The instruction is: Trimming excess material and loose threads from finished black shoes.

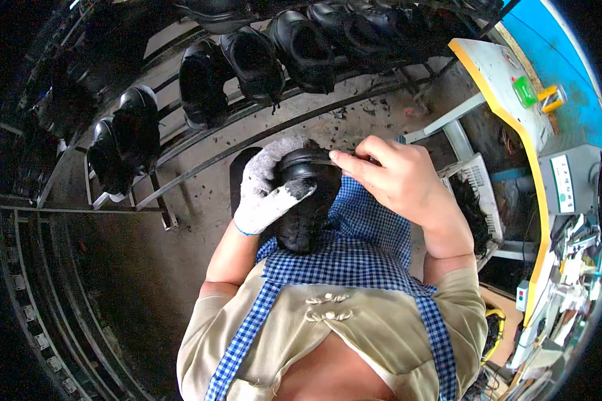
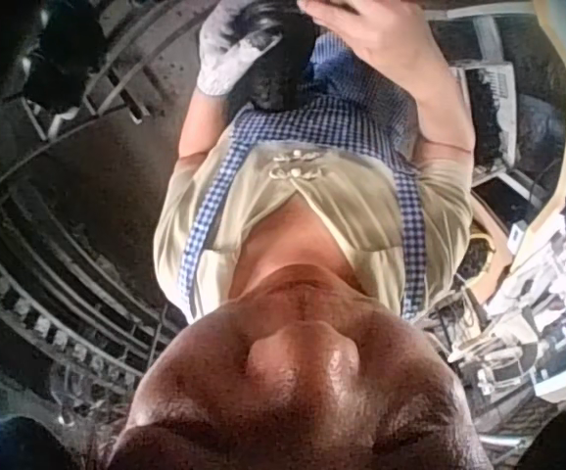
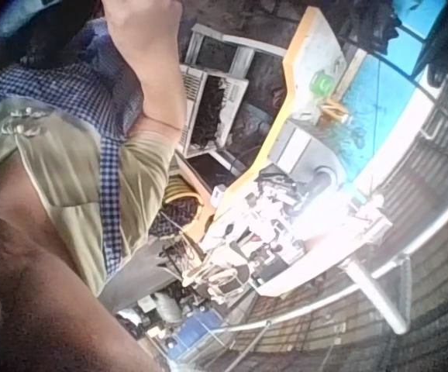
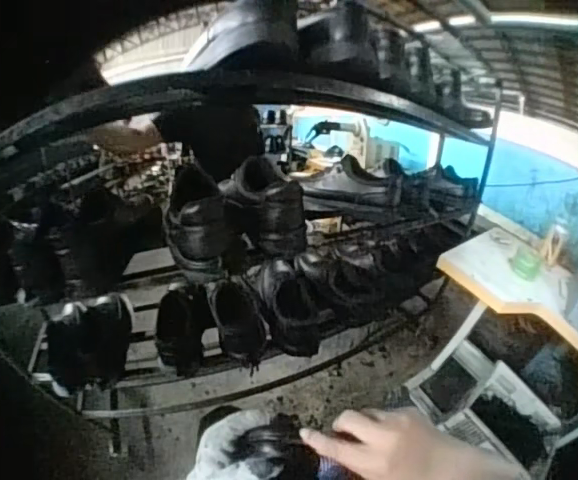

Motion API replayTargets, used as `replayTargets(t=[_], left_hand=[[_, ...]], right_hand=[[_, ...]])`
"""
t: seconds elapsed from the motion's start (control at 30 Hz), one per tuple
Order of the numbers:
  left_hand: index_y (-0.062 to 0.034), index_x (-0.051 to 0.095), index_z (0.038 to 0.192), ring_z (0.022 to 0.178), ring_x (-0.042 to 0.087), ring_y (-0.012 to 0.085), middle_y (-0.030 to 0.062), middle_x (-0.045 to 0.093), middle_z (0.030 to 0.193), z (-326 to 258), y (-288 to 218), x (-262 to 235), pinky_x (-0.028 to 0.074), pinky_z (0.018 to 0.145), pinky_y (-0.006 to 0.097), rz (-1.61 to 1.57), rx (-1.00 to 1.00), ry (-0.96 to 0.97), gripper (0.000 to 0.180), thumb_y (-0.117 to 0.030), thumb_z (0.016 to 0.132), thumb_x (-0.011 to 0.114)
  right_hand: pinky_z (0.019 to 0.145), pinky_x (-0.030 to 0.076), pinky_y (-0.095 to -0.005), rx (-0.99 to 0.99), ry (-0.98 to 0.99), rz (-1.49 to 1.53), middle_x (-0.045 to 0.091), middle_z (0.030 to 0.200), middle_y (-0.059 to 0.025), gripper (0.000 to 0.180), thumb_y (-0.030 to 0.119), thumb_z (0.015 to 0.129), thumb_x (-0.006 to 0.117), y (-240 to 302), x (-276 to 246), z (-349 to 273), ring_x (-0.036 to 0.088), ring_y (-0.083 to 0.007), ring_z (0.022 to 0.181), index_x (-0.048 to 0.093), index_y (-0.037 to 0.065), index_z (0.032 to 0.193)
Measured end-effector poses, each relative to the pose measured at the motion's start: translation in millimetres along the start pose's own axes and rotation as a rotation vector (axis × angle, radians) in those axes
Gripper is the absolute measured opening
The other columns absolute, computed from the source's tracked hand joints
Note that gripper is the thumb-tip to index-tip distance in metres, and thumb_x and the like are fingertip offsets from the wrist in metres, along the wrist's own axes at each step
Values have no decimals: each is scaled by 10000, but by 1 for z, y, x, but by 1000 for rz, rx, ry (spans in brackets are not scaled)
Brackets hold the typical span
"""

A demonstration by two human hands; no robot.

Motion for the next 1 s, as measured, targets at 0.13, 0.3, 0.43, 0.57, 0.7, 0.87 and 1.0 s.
replayTargets(t=[0.13,0.3,0.43,0.57,0.7,0.87,1.0], left_hand=[[20,553,1144,988,586,202,124,620,1066,0,-5,0,449,889,323,0,-39,-7,560,-220,679,755],[18,555,1137,991,580,202,119,613,1067,-3,-3,-1,444,894,321,-56,-47,-16,548,-207,679,756],[19,555,1134,994,575,202,117,609,1066,-5,-1,-3,441,897,321,-57,-50,-33,548,-207,679,760],[19,551,1136,1004,569,200,117,600,1080,-6,0,-3,438,899,322,-55,-34,-47,556,-209,676,767],[17,547,1147,1004,570,197,113,600,1085,-7,-1,-7,440,895,322,-88,-38,-95,554,-203,684,759],[15,544,1152,998,573,196,111,605,1080,-6,0,-8,440,897,321,-52,-16,-74,552,-200,689,753],[15,546,1148,998,573,194,109,606,1078,-6,-4,-6,441,898,320,-74,-56,-57,546,-195,689,753]], right_hand=[[488,481,-311,1,20,-22,552,784,-36,316,79,765,646,2,3,-3,577,-195,599,652,144,1074],[501,489,-319,-16,70,-25,553,783,-36,358,69,754,636,3,2,-2,579,-203,612,641,149,1103],[509,487,-320,-9,48,-23,548,768,-36,382,62,744,637,3,3,-1,575,-204,616,638,157,1114],[507,477,-319,-2,33,-7,536,747,-42,401,50,740,637,2,3,-3,569,-205,603,634,156,1127],[499,463,-326,89,-28,-8,521,732,-57,391,43,742,636,1,3,-1,561,-210,580,648,167,1112],[508,473,-321,26,17,31,542,749,-49,415,46,724,638,2,-1,-2,572,-208,600,652,186,1115],[520,487,-319,-8,68,34,565,772,-44,432,37,713,633,3,-4,2,584,-207,620,655,195,1115]])
Point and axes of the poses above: each hand's wrist, its own z-axis towards the middle knuckle, its own x-axis out of the palm, y = z × x, the point moved 2 cm from there along z, towards the middle knuckle
